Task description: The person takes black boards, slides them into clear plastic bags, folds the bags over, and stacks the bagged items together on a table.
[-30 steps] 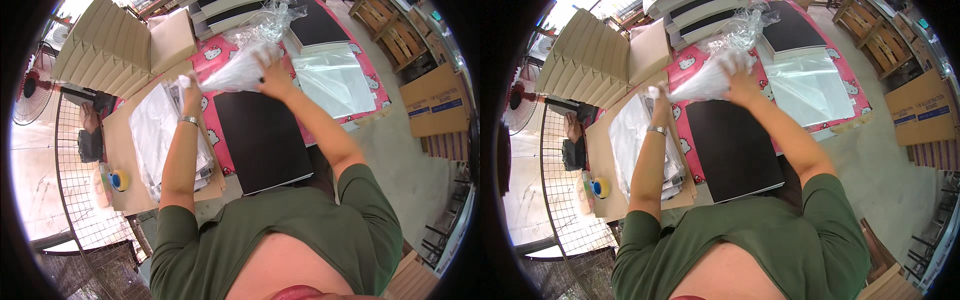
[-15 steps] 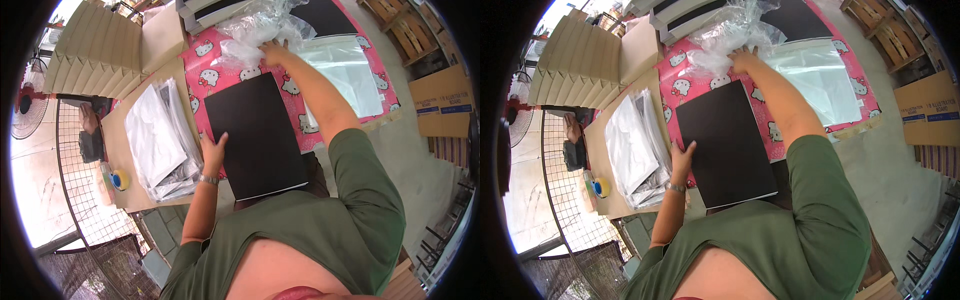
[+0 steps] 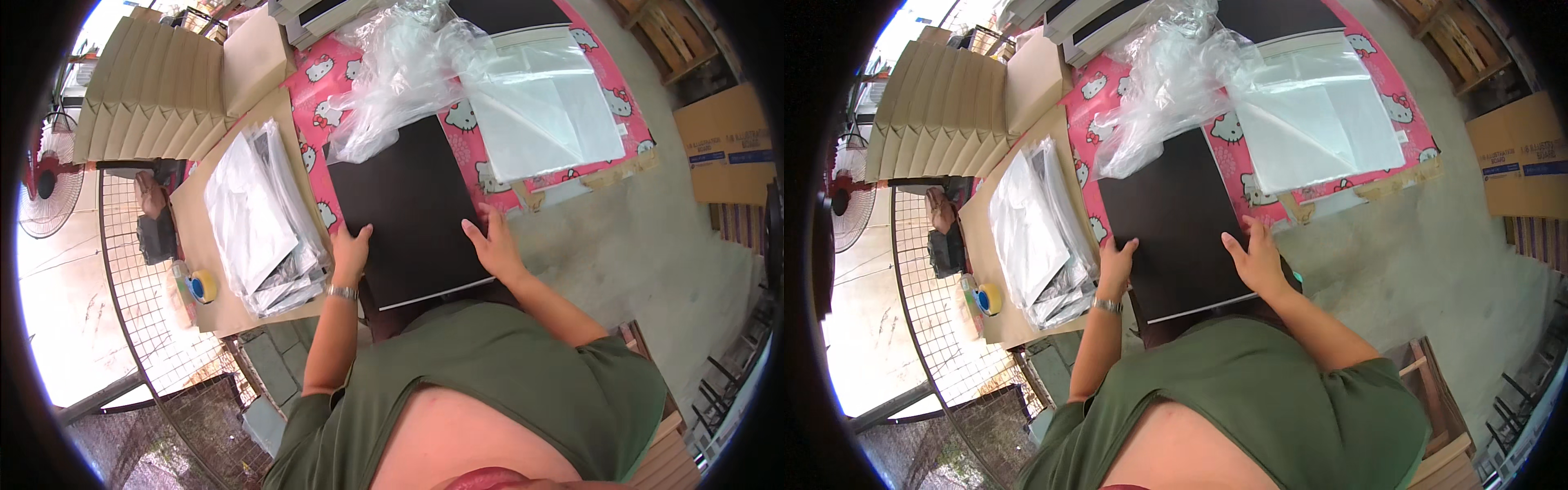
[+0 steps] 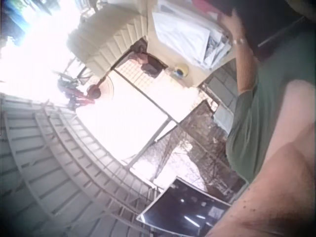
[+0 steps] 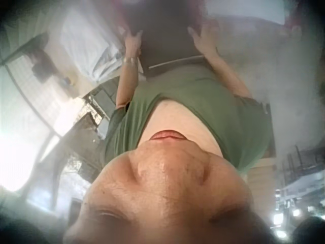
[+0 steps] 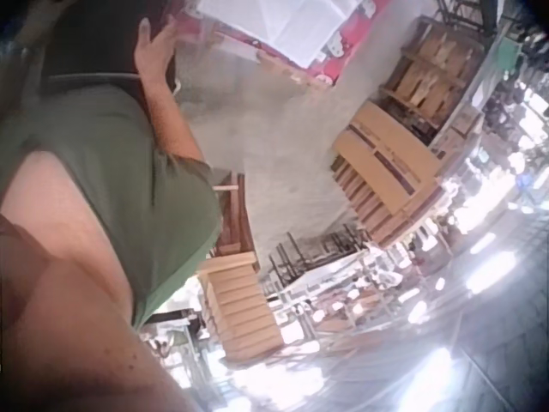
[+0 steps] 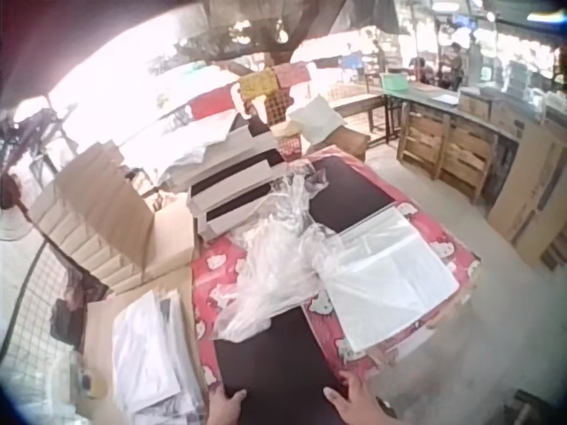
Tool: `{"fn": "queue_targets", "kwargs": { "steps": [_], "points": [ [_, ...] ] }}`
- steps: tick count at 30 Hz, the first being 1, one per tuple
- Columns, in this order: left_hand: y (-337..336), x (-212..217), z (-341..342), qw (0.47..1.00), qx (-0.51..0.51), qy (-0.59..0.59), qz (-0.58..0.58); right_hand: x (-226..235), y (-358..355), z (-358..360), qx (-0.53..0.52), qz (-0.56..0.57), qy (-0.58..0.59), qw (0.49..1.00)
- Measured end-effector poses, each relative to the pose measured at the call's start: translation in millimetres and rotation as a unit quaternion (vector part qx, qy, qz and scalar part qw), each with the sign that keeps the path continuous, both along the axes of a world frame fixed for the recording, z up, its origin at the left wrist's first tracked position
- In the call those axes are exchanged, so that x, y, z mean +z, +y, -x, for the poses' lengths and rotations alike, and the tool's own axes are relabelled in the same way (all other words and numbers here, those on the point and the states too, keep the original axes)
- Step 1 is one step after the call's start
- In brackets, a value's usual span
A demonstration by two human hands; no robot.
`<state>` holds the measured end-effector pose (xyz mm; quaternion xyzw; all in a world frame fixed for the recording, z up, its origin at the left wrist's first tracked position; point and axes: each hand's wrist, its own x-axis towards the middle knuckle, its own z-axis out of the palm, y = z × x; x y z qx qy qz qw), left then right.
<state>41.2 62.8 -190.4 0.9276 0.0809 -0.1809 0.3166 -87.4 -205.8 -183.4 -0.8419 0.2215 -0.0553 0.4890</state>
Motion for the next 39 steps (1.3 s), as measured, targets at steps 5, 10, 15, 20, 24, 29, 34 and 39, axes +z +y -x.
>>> {"fn": "queue_targets", "kwargs": {
  "steps": [5,10,15,20,24,29,34,39],
  "points": [
    [12.2,-10.3,-3.2,0.996,0.042,0.028,0.074,36.3,-10.2,-29.8,0.043,-0.302,0.073,0.95],
    [-49.0,49.7,33.4,0.885,0.1,0.297,0.344,170.4,-60.5,-47.9,0.203,-0.135,0.145,0.959],
    [-59.3,71.7,21.0,0.89,0.031,-0.066,0.45,276.1,-49.0,-24.8,0.353,0.278,0.063,0.891],
    [-32.0,160.2,-36.9,0.693,0.031,-0.23,0.683,269.9,-6.6,4.7,0.414,0.328,0.04,0.848],
    [-22.6,159.7,-43.5,0.814,0.106,-0.305,0.483,217.7,-11.2,-14.4,0.4,0.303,-0.022,0.865],
    [9.0,144.5,-33.0,0.818,0.116,-0.327,0.458,204.9,-59.1,12.7,0.326,0.204,0.004,0.923],
    [-4.6,155.5,-29.2,0.787,0.152,-0.355,0.481,173.8,-57.0,47.7,0.135,0.002,-0.1,0.986],
    [3.3,156.0,-31.4,0.807,0.141,-0.333,0.466,160.6,-36.3,26.7,0.061,-0.115,-0.25,0.96]
  ]
}}
